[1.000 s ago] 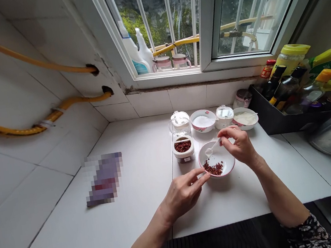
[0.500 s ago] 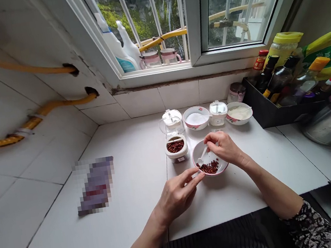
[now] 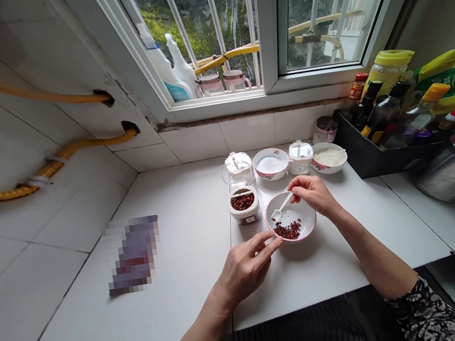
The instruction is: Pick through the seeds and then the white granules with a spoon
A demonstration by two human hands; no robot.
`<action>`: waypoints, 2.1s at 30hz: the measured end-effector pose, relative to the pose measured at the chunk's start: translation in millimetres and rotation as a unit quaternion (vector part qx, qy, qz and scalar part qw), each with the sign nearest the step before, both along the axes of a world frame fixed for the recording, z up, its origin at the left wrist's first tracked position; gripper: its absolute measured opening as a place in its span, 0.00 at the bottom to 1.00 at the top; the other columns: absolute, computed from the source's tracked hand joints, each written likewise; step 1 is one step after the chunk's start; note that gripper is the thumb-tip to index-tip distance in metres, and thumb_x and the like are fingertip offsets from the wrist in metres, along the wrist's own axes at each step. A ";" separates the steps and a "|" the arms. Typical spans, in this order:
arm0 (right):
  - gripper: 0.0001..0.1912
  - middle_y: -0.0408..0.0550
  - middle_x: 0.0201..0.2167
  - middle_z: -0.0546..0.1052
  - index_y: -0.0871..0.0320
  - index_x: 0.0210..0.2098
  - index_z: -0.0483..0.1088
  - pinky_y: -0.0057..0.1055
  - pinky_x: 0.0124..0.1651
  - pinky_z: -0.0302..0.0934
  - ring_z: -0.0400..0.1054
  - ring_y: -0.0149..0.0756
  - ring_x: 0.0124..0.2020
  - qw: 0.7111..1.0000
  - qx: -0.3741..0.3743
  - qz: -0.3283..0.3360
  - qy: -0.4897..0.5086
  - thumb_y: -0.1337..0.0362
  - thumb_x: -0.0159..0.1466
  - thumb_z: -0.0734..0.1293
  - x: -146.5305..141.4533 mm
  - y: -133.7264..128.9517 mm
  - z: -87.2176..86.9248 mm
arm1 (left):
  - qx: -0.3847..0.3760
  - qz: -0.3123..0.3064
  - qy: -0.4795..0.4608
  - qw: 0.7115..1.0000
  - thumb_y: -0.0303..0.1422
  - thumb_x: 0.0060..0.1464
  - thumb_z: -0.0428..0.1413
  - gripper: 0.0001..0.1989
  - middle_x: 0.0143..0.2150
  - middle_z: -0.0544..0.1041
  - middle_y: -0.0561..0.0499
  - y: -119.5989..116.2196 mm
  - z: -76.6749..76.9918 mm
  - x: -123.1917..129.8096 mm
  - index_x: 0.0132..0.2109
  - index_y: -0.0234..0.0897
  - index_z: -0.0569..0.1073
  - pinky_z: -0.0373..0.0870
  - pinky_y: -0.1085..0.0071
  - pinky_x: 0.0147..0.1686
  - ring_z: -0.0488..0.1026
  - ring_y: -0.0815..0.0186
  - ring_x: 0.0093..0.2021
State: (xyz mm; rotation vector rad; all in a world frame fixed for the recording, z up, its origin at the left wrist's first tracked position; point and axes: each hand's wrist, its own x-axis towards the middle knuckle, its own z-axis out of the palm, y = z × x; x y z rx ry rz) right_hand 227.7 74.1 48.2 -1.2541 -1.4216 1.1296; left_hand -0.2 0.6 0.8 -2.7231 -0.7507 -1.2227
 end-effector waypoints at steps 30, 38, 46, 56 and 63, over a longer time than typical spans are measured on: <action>0.10 0.48 0.32 0.81 0.54 0.40 0.72 0.46 0.58 0.59 0.73 0.39 0.34 0.897 0.387 0.011 -0.213 0.67 0.68 0.59 -45.0 -12.0 1.6 | 0.003 0.011 -0.004 1.000 0.21 0.62 0.47 0.16 0.45 0.79 0.44 -0.2 2.3 2.0 0.51 0.36 0.73 0.75 0.77 0.29 0.76 0.73 0.30; 0.08 0.43 0.25 0.78 0.54 0.33 0.71 0.45 0.56 0.57 0.69 0.37 0.27 0.878 0.408 -0.063 -0.244 0.70 0.62 0.61 -7.8 -14.4 19.1 | 0.002 0.012 -0.002 1.000 0.21 0.62 0.47 0.15 0.46 0.78 0.44 -0.2 1.3 1.4 0.51 0.36 0.73 0.76 0.76 0.29 0.76 0.73 0.30; 0.10 0.38 0.16 0.69 0.55 0.24 0.66 0.40 0.51 0.56 0.57 0.31 0.19 0.870 0.281 0.066 -0.400 0.75 0.56 0.60 22.3 -10.0 13.2 | -0.011 0.009 -0.003 1.000 0.21 0.62 0.49 0.16 0.47 0.78 0.45 -0.4 -1.6 -1.6 0.53 0.37 0.73 0.77 0.76 0.32 0.78 0.72 0.33; 0.10 0.42 0.20 0.72 0.54 0.26 0.69 0.36 0.47 0.58 0.64 0.36 0.28 0.911 0.249 0.022 -0.327 0.73 0.57 0.59 6.2 -14.0 13.2 | -0.013 0.005 0.002 1.000 0.20 0.61 0.49 0.17 0.47 0.78 0.44 -0.4 -1.5 -1.7 0.53 0.36 0.73 0.77 0.76 0.32 0.78 0.72 0.33; 0.10 0.40 0.19 0.73 0.54 0.25 0.68 0.35 0.47 0.58 0.62 0.33 0.25 0.920 0.219 0.028 -0.323 0.73 0.56 0.60 5.3 -9.2 6.3 | -0.018 0.007 0.004 1.000 0.21 0.62 0.48 0.20 0.48 0.78 0.45 -0.4 -3.2 -2.5 0.57 0.39 0.71 0.77 0.76 0.33 0.78 0.72 0.34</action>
